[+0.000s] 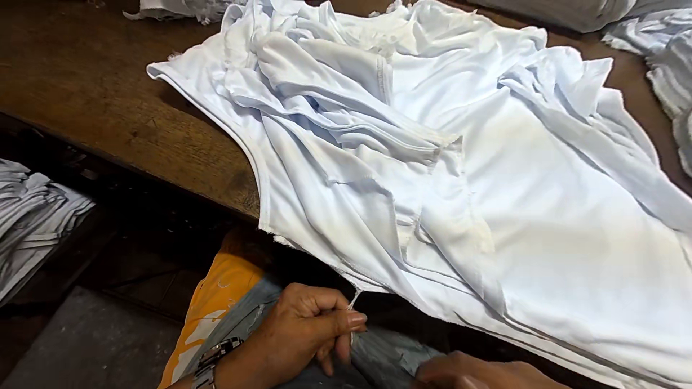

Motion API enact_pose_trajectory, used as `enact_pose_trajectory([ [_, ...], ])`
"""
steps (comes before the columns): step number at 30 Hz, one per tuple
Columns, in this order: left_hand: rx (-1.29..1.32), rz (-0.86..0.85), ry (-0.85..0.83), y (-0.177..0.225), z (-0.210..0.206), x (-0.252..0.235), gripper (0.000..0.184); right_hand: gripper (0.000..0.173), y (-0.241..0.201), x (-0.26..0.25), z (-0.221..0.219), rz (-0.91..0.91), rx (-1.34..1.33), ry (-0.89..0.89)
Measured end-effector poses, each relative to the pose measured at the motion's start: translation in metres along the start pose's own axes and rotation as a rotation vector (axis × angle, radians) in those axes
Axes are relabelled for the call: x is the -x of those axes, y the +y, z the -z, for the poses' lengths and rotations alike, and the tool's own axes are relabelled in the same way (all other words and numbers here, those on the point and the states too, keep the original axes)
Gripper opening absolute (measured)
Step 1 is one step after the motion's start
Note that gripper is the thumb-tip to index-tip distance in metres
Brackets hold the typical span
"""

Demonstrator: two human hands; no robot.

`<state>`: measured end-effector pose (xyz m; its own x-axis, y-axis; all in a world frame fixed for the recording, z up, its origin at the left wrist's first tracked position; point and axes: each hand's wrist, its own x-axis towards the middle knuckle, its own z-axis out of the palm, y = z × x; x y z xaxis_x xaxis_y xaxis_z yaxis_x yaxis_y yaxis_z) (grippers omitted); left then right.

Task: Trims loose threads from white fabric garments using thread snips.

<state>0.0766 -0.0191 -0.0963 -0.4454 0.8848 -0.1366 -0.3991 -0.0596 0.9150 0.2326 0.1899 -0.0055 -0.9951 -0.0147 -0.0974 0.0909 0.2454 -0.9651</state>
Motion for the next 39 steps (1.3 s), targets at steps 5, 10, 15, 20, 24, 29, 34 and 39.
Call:
enact_pose_trajectory([
  [5,-0.003,-0.010,-0.008,0.000,0.000,0.001,0.024,0.041,0.028,-0.012,-0.012,-0.316,-0.059,0.149],
  [10,-0.001,-0.006,-0.024,0.000,0.001,0.002,0.024,0.039,0.039,-0.028,-0.025,-0.333,-0.230,0.186],
  [15,-0.003,-0.004,-0.029,-0.001,0.003,0.002,0.024,0.038,0.038,-0.037,-0.027,-0.324,-0.243,0.208],
  [20,-0.009,-0.008,-0.042,-0.004,0.005,0.002,0.024,0.034,0.038,-0.040,-0.026,-0.317,-0.191,0.244],
  [24,-0.177,-0.045,-0.099,-0.007,0.006,0.005,0.027,0.035,0.039,-0.042,-0.029,-0.271,-0.061,0.278],
  [29,-0.351,-0.061,0.211,0.006,0.017,0.010,0.012,0.042,0.030,-0.037,-0.019,-0.077,-0.124,0.237],
  [34,-0.527,-0.341,0.386,0.056,0.023,0.008,0.046,0.035,0.016,-0.050,-0.012,0.093,0.184,0.431],
  [39,-1.021,-0.505,0.377,0.079,0.036,-0.003,0.039,0.039,0.022,-0.072,-0.021,0.285,0.651,0.516],
])
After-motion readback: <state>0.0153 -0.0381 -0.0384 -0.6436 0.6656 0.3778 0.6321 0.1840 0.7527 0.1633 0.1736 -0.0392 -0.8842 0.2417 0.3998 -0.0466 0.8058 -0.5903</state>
